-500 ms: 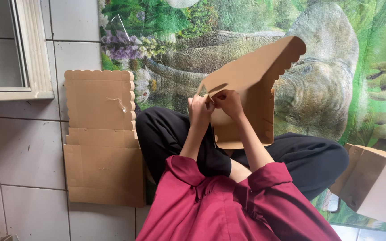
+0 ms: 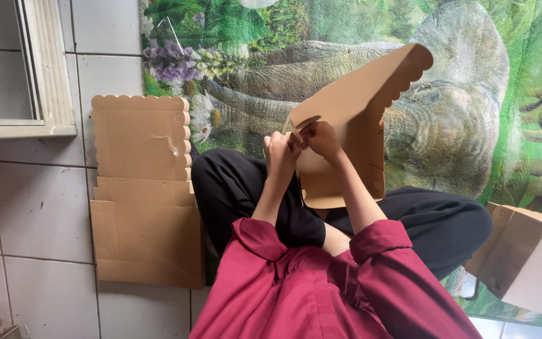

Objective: The person sits cross-legged on the floor and assembles a flat-packed cardboard box by folding the sides and securing the tabs. They then fold the top flaps to close the box.

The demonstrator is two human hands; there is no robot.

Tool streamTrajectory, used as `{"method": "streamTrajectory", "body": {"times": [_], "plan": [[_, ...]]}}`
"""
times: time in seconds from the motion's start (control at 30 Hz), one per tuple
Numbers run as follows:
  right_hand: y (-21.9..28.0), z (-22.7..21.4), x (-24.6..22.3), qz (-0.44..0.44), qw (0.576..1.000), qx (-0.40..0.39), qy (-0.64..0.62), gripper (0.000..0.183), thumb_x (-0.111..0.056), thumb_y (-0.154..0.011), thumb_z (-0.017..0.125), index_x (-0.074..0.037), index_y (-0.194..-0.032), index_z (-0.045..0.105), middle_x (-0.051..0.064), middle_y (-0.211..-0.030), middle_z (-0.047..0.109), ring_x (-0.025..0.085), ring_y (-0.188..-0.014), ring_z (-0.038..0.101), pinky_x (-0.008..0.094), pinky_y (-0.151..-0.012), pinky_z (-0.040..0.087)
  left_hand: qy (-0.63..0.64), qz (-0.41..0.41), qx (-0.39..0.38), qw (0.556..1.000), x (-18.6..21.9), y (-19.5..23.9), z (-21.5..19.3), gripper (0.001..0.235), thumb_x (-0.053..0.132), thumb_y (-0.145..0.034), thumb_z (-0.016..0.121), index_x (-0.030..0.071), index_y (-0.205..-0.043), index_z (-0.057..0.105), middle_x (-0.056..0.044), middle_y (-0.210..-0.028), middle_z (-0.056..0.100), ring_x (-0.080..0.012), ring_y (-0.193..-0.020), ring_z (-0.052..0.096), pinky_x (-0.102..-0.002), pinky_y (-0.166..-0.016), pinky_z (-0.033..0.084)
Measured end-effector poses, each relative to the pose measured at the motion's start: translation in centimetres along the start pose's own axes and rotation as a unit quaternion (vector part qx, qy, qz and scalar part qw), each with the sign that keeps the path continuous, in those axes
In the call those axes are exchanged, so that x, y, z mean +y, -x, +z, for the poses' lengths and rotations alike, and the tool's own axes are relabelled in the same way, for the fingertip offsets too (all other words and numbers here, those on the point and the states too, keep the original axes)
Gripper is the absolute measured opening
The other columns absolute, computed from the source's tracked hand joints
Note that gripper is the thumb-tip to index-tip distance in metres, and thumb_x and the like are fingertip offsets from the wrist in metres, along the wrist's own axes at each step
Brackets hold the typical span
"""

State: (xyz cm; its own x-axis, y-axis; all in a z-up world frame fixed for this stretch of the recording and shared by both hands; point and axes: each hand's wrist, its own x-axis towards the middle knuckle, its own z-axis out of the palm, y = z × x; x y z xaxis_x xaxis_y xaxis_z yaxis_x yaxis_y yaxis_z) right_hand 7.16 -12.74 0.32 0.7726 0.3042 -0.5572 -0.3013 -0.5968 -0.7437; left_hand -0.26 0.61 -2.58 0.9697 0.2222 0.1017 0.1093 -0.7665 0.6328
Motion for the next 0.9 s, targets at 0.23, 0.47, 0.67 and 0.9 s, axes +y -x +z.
{"method": "streamTrajectory", "body": {"times": [0.23, 0.47, 0.67, 0.9], "plan": [[0.3, 0.2, -0.4, 0.012, 0.999, 0.014, -0.034, 0.02, -0.007, -0.08, 0.055, -0.008, -0.093, 0.071, 0.004, -0.062, 0.069, 0.018, -0.06, 0.071, 0.025, -0.075, 0.05, -0.026, 0.022, 0.004, 0.999, 1.2, -0.8, -1.1, 0.016, 0.019, -0.065, 0.064, 0.013, -0.061, 0.05, -0.007, -0.065, 0.047, -0.0249, -0.07, 0.051, -0.035, -0.074, 0.04], [1.5, -2.0, -2.7, -0.009, 0.999, 0.023, -0.027, 0.021, -0.007, -0.081, 0.052, -0.006, -0.092, 0.07, 0.007, -0.066, 0.07, 0.021, -0.063, 0.07, 0.03, -0.076, 0.05, -0.004, -0.031, -0.025, 0.999, 2.6, -1.8, -2.8, 0.012, 0.02, -0.063, 0.064, 0.013, -0.062, 0.053, -0.005, -0.072, 0.047, -0.0281, -0.076, 0.05, -0.038, -0.072, 0.043], [2.3, -1.6, -2.7, -0.002, 0.999, 0.036, -0.016, 0.025, -0.013, -0.086, 0.055, -0.002, -0.105, 0.066, 0.018, -0.088, 0.069, 0.036, -0.087, 0.067, 0.046, -0.076, 0.053, 0.031, -0.092, -0.032, 0.995, 4.1, -2.0, -3.7, 0.017, 0.025, -0.071, 0.064, 0.013, -0.068, 0.051, -0.005, -0.079, 0.049, -0.029, -0.075, 0.057, -0.038, -0.065, 0.049], [0.6, 0.5, 0.8, -0.033, 0.96, 0.01, -0.279, 0.037, -0.001, -0.081, 0.07, 0.013, -0.111, 0.054, 0.024, -0.092, 0.055, 0.029, -0.086, 0.062, 0.048, -0.072, 0.059, 0.359, -0.307, -0.064, 0.879, -1.0, -1.7, -0.2, 0.02, 0.025, -0.085, 0.071, 0.008, -0.095, 0.066, -0.011, -0.077, 0.07, -0.017, -0.06, 0.069, -0.026, -0.059, 0.055]]}}
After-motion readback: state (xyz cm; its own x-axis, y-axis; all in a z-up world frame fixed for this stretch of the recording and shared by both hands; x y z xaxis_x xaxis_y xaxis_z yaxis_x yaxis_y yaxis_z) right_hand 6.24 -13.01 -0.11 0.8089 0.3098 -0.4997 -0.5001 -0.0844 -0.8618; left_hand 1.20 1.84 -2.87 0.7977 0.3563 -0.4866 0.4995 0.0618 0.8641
